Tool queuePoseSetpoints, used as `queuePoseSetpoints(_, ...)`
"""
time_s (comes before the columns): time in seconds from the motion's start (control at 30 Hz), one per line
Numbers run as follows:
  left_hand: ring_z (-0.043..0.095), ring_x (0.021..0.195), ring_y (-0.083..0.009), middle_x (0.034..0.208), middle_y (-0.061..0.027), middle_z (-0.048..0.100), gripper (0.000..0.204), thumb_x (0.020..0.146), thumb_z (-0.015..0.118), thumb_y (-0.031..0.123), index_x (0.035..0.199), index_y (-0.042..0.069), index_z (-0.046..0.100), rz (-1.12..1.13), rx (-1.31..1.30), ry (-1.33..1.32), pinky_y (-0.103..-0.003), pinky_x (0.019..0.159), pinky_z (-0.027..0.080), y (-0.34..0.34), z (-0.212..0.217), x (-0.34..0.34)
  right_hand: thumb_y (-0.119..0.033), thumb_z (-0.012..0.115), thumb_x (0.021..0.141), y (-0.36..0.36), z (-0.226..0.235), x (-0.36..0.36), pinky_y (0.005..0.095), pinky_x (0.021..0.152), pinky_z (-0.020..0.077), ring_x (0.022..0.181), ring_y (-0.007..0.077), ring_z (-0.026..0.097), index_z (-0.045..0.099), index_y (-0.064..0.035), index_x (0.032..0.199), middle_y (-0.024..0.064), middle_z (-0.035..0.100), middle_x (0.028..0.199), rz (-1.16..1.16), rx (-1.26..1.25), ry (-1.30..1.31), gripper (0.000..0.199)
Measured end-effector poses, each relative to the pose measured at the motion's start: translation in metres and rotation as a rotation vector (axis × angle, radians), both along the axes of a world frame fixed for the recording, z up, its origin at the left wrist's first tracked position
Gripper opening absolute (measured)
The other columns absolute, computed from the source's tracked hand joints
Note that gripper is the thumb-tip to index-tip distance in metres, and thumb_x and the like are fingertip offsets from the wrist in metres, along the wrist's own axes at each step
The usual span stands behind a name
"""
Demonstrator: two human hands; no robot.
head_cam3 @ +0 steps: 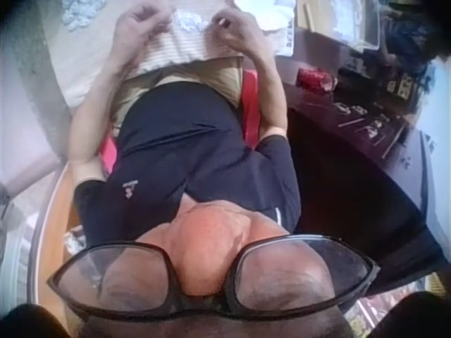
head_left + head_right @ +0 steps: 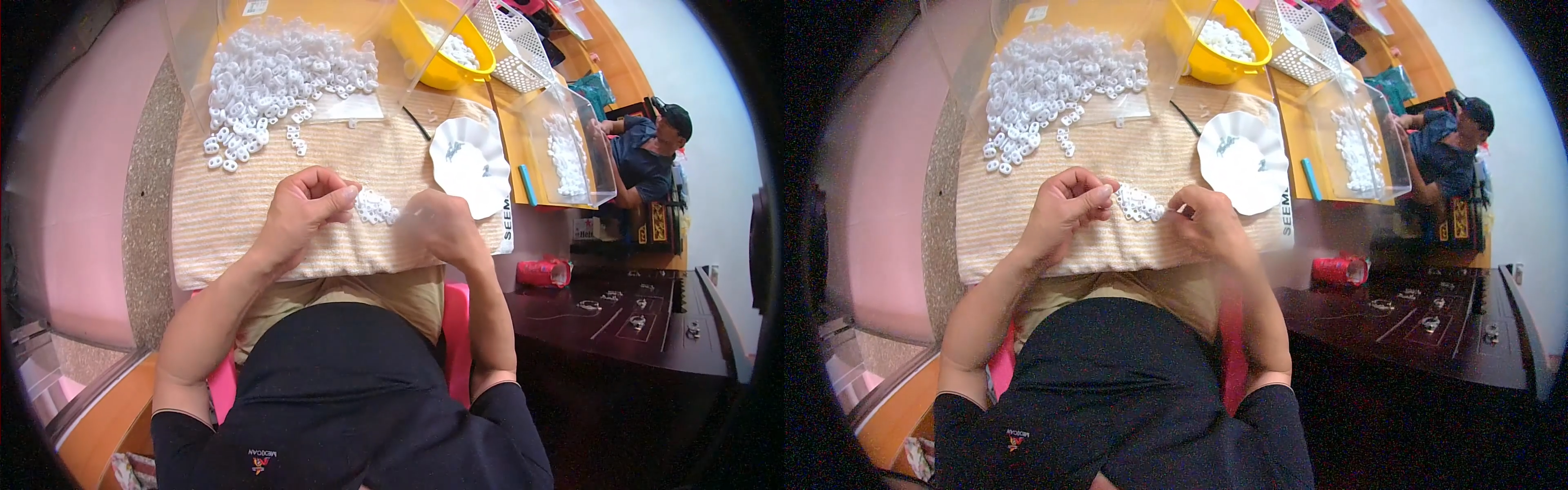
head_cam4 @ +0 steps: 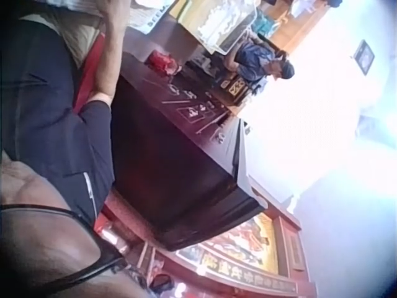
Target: The person sorts small white plastic components by hand, transferring them from a plastic bin into a smaller white dish.
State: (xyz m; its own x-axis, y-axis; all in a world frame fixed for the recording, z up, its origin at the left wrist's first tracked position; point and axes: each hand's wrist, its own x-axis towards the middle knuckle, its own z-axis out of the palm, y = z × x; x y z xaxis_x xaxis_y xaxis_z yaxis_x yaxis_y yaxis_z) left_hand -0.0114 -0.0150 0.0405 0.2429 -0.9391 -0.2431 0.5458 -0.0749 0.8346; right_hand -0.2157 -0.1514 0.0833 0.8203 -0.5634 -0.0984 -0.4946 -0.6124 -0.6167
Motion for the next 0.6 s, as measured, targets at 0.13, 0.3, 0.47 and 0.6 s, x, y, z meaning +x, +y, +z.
queuePoseSetpoints(0.13, 0.06, 0.075, -0.0082, 0.1, -0.0091, 0.068, 0.01, 0.087, 0.068, 0.01, 0.088, 0.004, 0.061, -0.012, -0.024, -0.045, -0.023, 0.07, 0.052, 0.0, 0.0, -0.008, -0.002, 0.064, 0.081, 0.01, -0.002, 0.005, 0.0311, 0.065, 0.0498, 0.072, 0.0191, 0.062, 0.065, 0.0021, 0.101, 0.0113, 0.064, 0.081, -0.027, 0.132, -0.285, 0.02)
queuePoseSetpoints(0.3, 0.057, 0.072, -0.007, 0.085, -0.0028, 0.066, 0.014, 0.087, 0.068, 0.009, 0.097, 0.0, 0.064, -0.021, -0.07, -0.081, -0.022, 0.068, 0.049, 0.001, 0.002, -0.016, -0.001, 0.066, 0.083, 0.025, -0.007, 0.027, 0.0303, 0.057, 0.0493, 0.068, 0.0199, 0.064, 0.066, 0.0017, 0.098, 0.0126, 0.065, 0.083, 0.016, 0.063, -0.487, 0.015)
queuePoseSetpoints(0.47, 0.059, 0.076, -0.0073, 0.088, -0.0032, 0.066, 0.018, 0.088, 0.066, 0.009, 0.102, -0.001, 0.065, 0.004, -0.07, -0.098, -0.023, 0.071, 0.05, 0.003, 0.001, -0.02, -0.001, 0.068, 0.081, 0.034, -0.019, 0.041, 0.031, 0.06, 0.0495, 0.069, 0.0238, 0.063, 0.065, -0.0002, 0.097, 0.0131, 0.064, 0.083, 0.04, -0.219, -0.533, 0.016)
queuePoseSetpoints(0.6, 0.06, 0.078, -0.0078, 0.091, -0.0039, 0.067, 0.022, 0.09, 0.065, 0.011, 0.107, -0.002, 0.064, 0.026, -0.039, -0.034, -0.023, 0.072, 0.051, 0.004, -0.002, -0.02, -0.002, 0.07, 0.078, 0.036, -0.018, 0.047, 0.036, 0.059, 0.0514, 0.069, 0.0279, 0.064, 0.065, -0.0027, 0.093, 0.0123, 0.063, 0.081, 0.058, -0.294, -0.59, 0.015)
